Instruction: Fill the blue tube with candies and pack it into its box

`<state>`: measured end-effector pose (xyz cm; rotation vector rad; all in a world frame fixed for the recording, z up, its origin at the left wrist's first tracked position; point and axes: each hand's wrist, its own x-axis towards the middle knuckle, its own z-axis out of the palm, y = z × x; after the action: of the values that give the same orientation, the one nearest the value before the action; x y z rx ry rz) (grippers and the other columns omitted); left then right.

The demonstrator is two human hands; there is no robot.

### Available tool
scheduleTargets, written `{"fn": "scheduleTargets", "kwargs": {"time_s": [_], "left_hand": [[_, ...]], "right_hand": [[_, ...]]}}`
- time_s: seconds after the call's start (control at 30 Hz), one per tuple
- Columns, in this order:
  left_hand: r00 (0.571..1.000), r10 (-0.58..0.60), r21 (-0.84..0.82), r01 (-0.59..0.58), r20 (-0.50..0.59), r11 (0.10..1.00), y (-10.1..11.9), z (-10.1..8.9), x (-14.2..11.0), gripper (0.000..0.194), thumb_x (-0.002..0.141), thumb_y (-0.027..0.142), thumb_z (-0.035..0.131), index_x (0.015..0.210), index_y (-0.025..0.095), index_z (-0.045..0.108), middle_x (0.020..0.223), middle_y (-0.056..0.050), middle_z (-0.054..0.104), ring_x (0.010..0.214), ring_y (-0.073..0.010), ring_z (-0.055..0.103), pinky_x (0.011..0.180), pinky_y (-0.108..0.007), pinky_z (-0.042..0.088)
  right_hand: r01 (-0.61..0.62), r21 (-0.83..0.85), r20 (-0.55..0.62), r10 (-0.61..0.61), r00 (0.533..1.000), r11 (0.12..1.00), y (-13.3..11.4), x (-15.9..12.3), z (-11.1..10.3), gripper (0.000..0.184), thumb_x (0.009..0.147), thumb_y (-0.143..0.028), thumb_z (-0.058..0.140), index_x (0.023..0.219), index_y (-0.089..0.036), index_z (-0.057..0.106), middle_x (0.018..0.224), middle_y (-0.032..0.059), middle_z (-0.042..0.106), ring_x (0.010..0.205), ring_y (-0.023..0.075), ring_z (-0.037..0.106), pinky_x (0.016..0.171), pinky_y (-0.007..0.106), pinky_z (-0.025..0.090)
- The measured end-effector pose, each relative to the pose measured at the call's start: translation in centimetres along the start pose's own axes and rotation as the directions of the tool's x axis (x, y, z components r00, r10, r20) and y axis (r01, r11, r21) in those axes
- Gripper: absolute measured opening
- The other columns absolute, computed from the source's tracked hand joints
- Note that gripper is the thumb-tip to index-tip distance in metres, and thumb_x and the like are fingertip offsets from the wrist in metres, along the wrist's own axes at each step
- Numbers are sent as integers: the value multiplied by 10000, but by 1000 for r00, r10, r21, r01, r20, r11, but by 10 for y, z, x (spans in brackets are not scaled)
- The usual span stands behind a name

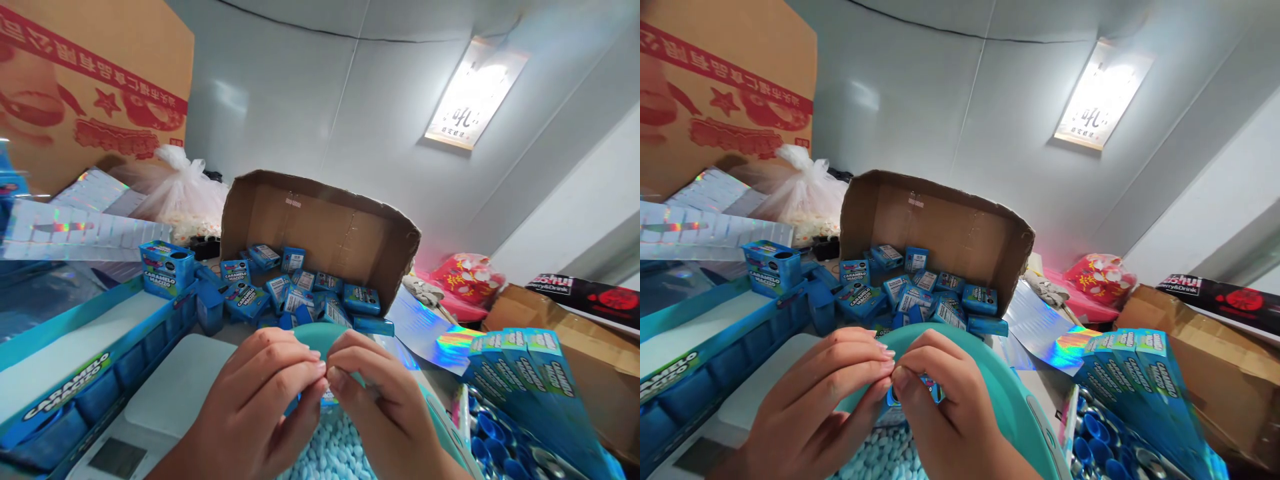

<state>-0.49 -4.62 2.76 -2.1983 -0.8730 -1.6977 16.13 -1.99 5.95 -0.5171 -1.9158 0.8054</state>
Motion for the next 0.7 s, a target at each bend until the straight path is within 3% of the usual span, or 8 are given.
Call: {"fn": "scheduleTargets", "kwargs": {"time_s": [0.7], "left_hand": [[999, -30, -59, 28, -21, 998, -1, 3, -1, 236, 793, -9, 599, 978, 129, 648, 950, -71, 689, 892, -162, 639, 902, -353, 563]], "right_hand": [[-44, -3, 33, 44, 998, 999, 2, -2, 2, 210, 964, -174, 550, 771, -174, 633, 727, 10, 555, 684, 130, 533, 612, 248, 428]]}}
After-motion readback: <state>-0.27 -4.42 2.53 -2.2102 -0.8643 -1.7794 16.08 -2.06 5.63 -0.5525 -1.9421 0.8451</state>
